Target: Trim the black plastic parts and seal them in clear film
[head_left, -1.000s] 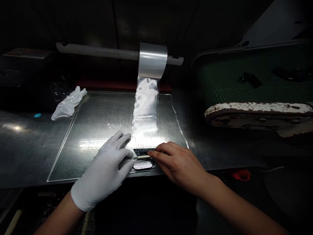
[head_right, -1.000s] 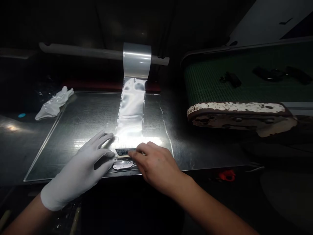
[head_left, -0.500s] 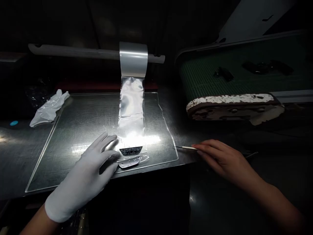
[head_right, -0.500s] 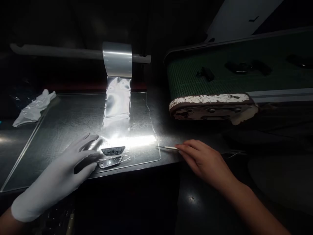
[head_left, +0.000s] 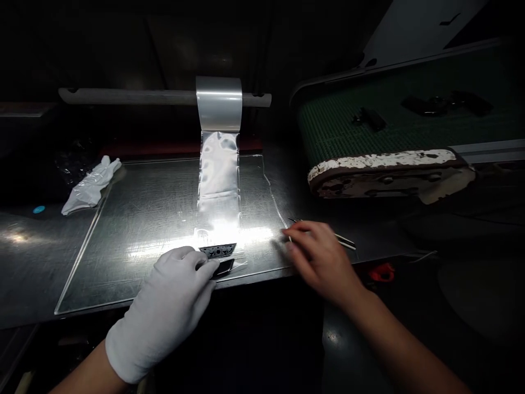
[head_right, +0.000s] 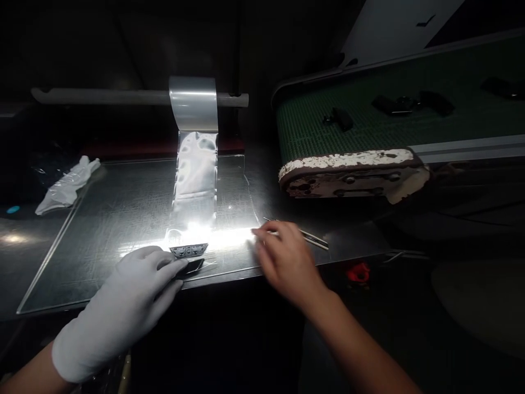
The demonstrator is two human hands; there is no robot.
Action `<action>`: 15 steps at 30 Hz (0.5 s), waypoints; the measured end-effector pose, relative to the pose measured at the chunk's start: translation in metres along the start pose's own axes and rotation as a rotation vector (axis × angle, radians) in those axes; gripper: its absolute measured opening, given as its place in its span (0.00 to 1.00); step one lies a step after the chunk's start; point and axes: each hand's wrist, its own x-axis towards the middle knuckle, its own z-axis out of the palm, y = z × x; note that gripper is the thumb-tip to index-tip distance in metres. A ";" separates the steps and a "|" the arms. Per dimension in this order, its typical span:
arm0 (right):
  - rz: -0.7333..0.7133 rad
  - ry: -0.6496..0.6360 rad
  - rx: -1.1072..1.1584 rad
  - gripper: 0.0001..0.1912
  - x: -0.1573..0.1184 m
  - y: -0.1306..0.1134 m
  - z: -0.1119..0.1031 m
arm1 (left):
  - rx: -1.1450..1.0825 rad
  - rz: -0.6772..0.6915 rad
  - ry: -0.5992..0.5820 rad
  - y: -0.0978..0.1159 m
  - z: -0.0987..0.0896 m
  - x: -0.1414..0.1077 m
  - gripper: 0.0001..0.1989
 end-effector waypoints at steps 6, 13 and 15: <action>-0.148 -0.174 0.183 0.13 0.020 -0.055 0.029 | -0.015 -0.030 0.005 0.005 0.003 0.004 0.11; -0.126 -0.159 0.241 0.14 0.015 -0.048 0.039 | 0.007 0.063 0.039 -0.004 0.014 -0.002 0.18; -0.120 -0.161 0.251 0.14 0.015 -0.048 0.039 | 0.020 0.088 0.114 -0.009 0.021 -0.008 0.20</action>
